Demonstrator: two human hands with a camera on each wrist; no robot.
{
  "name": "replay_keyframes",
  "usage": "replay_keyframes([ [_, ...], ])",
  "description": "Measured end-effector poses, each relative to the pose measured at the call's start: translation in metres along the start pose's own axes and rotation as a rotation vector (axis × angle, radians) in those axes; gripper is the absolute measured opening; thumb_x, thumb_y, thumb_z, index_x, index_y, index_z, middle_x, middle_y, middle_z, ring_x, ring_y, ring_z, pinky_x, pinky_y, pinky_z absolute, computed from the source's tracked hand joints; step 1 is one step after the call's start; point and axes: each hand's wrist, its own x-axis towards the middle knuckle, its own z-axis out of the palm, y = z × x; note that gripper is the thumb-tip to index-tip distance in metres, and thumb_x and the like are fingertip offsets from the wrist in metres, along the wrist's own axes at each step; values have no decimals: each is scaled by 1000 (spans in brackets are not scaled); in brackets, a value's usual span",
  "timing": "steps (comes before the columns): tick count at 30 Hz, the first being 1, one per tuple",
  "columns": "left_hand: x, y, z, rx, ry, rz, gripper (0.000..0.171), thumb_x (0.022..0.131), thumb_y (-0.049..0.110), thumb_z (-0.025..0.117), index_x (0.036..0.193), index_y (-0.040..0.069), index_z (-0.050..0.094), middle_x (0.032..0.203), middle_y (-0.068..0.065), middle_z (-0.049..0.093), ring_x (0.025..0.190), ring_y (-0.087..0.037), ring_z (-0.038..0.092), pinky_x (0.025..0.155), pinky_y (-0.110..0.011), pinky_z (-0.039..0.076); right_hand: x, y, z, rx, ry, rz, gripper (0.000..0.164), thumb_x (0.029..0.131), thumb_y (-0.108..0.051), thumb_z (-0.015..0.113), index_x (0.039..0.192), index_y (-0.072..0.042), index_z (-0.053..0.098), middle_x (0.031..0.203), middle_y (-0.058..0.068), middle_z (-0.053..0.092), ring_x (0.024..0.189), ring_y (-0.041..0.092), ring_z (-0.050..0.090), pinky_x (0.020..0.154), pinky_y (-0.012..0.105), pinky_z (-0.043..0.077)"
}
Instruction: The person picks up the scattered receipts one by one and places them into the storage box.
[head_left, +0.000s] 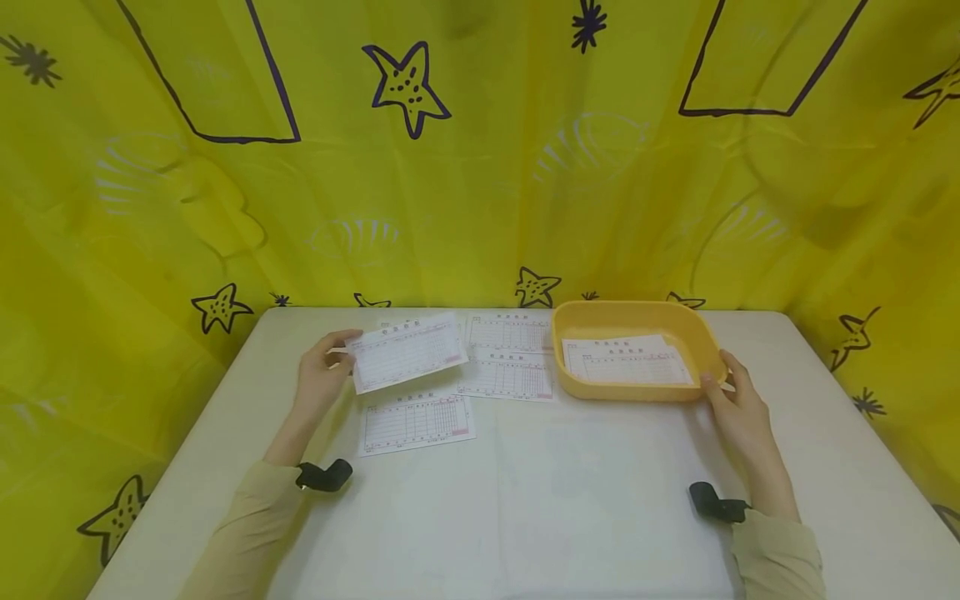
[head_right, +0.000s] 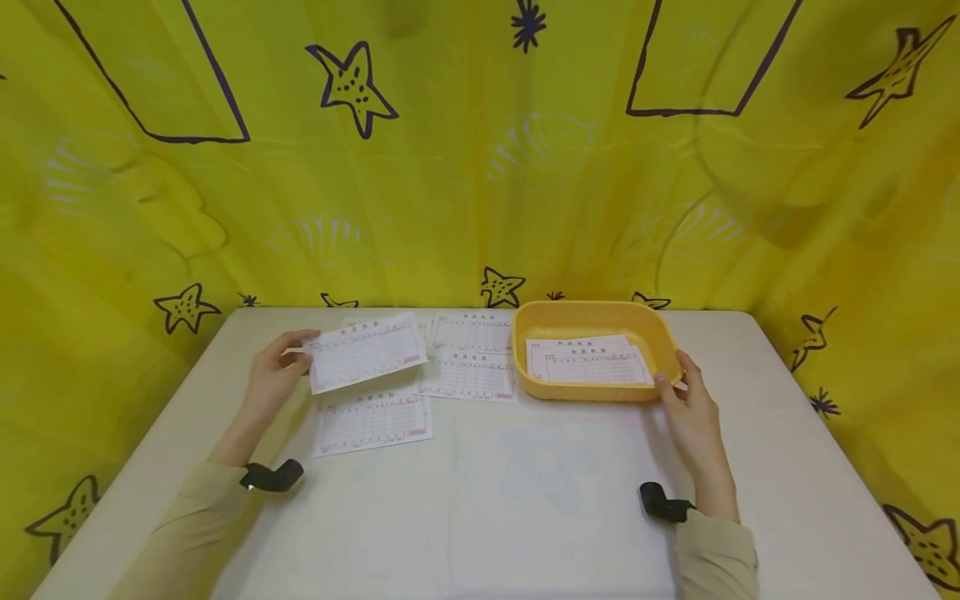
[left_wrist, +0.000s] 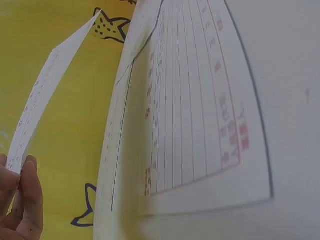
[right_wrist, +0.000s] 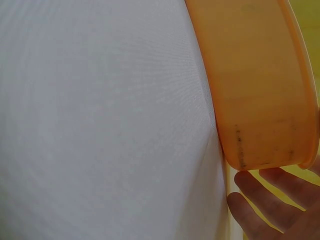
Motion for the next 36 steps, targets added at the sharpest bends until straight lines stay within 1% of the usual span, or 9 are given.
replay_keyframes([
  [3,0,6,10,-7,-20,-2,40,91,-5,48,127,8,59,123,-18,54,95,-27,58,67,-12,50,0,0,0,5,-6,9,70,100,-48,34,155,-18,2,152,36,19,130,57,33,102,71,28],
  [7,0,14,25,-21,-64,-6,40,93,-3,48,129,11,59,126,-16,52,99,-28,58,72,-17,51,-1,0,0,10,-9,16,70,100,-48,34,155,-19,2,152,36,18,131,57,32,102,71,28],
  [10,1,19,38,-41,-86,12,39,92,-4,49,127,10,59,126,-16,53,98,-29,59,73,-22,53,-1,0,0,9,-5,13,70,100,-47,34,155,-18,2,152,36,18,131,58,32,102,71,28],
  [15,2,30,61,-78,-105,44,39,90,-6,51,125,10,61,125,-15,55,96,-29,61,72,-23,54,-2,-1,-1,11,-3,11,69,101,-47,34,155,-18,3,152,36,19,130,57,33,102,71,28],
  [20,3,42,81,-117,-136,65,39,90,-6,52,124,10,62,131,-11,57,96,-29,62,72,-29,54,-3,-1,-1,16,-8,13,70,101,-47,34,155,-17,2,152,36,18,130,56,33,102,71,28],
  [23,3,49,93,-135,-162,76,39,89,-5,52,124,11,62,129,-11,58,96,-28,62,70,-27,53,-3,-1,-1,19,-10,17,70,100,-48,33,155,-18,2,152,36,18,131,56,33,102,71,28],
  [27,5,59,108,-138,-197,95,39,90,-5,53,123,12,63,120,-13,59,94,-28,63,65,-23,48,-2,-1,0,22,-6,12,70,100,-48,33,155,-18,2,152,36,18,130,56,33,102,71,28],
  [29,5,64,115,-144,-210,103,39,90,-5,53,122,13,63,119,-14,59,93,-28,63,63,-23,46,-2,-1,0,22,-3,7,70,100,-47,34,155,-18,3,152,36,19,130,57,33,102,71,28],
  [36,11,77,135,-147,-241,112,40,89,-4,54,123,14,63,119,-12,59,93,-25,62,65,-23,49,-1,-2,0,20,-3,1,70,101,-46,34,155,-17,3,151,36,19,130,57,33,102,71,28],
])
